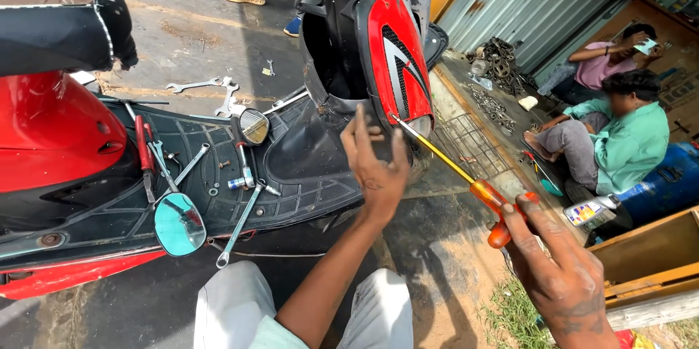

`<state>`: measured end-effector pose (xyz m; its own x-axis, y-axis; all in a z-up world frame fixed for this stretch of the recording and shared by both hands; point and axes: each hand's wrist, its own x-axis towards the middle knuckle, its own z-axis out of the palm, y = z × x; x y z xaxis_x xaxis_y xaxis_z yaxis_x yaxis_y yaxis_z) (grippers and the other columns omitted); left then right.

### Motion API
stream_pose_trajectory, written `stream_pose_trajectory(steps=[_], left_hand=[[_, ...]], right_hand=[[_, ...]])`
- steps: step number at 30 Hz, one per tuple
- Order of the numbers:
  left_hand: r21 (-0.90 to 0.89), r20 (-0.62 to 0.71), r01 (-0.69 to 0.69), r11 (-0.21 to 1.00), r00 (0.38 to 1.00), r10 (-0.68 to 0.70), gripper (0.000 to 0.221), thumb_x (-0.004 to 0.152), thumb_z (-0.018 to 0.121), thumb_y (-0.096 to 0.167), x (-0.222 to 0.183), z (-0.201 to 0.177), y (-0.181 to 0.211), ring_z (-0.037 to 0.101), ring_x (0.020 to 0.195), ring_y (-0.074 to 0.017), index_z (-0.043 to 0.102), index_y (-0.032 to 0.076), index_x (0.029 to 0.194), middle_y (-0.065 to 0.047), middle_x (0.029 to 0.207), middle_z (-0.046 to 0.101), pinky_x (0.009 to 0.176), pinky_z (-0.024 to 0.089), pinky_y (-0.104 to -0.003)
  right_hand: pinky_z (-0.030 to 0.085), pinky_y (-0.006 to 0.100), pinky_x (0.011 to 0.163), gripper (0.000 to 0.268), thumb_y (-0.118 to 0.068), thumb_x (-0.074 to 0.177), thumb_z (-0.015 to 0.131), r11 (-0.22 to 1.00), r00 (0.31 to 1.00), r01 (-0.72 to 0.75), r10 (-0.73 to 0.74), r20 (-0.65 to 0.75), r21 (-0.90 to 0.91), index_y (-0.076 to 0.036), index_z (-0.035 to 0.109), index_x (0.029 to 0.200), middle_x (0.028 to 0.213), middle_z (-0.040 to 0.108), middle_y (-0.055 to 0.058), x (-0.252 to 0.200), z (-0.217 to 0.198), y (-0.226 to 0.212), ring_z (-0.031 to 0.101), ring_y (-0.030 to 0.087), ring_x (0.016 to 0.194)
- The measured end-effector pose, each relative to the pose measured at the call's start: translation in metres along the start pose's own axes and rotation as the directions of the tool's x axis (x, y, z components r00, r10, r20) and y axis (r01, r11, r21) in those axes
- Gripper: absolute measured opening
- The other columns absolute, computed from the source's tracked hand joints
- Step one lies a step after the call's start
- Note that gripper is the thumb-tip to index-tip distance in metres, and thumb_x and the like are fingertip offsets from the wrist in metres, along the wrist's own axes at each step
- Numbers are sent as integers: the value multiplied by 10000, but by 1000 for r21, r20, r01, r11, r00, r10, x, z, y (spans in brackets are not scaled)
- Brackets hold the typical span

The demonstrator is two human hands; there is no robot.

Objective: The person sits on the ground beside a red scooter and uses a screwdriver to unscrew fasteners around the front body panel. They loosen screws on the inner side and front, then press and reposition the panel, continuing to work the screws by hand and with the screwdriver.

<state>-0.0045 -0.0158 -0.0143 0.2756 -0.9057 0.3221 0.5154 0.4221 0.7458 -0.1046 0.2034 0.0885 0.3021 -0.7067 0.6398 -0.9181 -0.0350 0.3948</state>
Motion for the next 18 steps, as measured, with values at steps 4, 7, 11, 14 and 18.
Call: stream_pose_trajectory(steps=[4,7,11,14,18], left_hand=[[404,-20,-428,809,880,475,855,921,783,354,14,20,-12,483,1253,-411,368,-88,1524,-340,1365,489,1054,428,-518],[481,-187,-360,799,848,495,906,825,843,417,22,46,-19,461,1220,-407,445,-90,1462,-296,1410,540,1064,371,-511],[454,-358,-254,854,826,436,665,985,759,356,24,59,-33,529,1145,-311,555,-65,1458,-194,1489,630,1067,403,-461],[520,-276,-302,799,826,491,647,982,730,346,27,51,-34,542,1093,-311,542,-73,1439,-197,1416,658,1020,397,-453],[505,-294,-324,800,807,512,618,1015,712,342,23,54,-35,572,1112,-311,537,-59,1451,-207,1427,646,1030,391,-443]], right_hand=[[593,398,829,527,-33,767,807,999,998,16,-13,58,-47,-145,714,1274,1315,695,139,-8,3,4,735,302,1020],[598,409,802,578,-56,742,824,997,996,21,-14,87,-73,-179,711,1296,1300,696,145,-11,4,4,736,277,988],[604,375,751,604,-92,693,801,982,987,57,-28,160,-179,-193,702,1280,1166,727,165,4,-4,-14,758,289,973],[590,319,645,458,-175,815,795,914,956,-290,287,54,283,-72,687,1248,856,743,107,-2,22,-12,753,193,694],[540,308,477,462,-111,991,694,230,715,-623,554,426,747,67,605,1408,807,739,199,4,34,-13,653,222,545]])
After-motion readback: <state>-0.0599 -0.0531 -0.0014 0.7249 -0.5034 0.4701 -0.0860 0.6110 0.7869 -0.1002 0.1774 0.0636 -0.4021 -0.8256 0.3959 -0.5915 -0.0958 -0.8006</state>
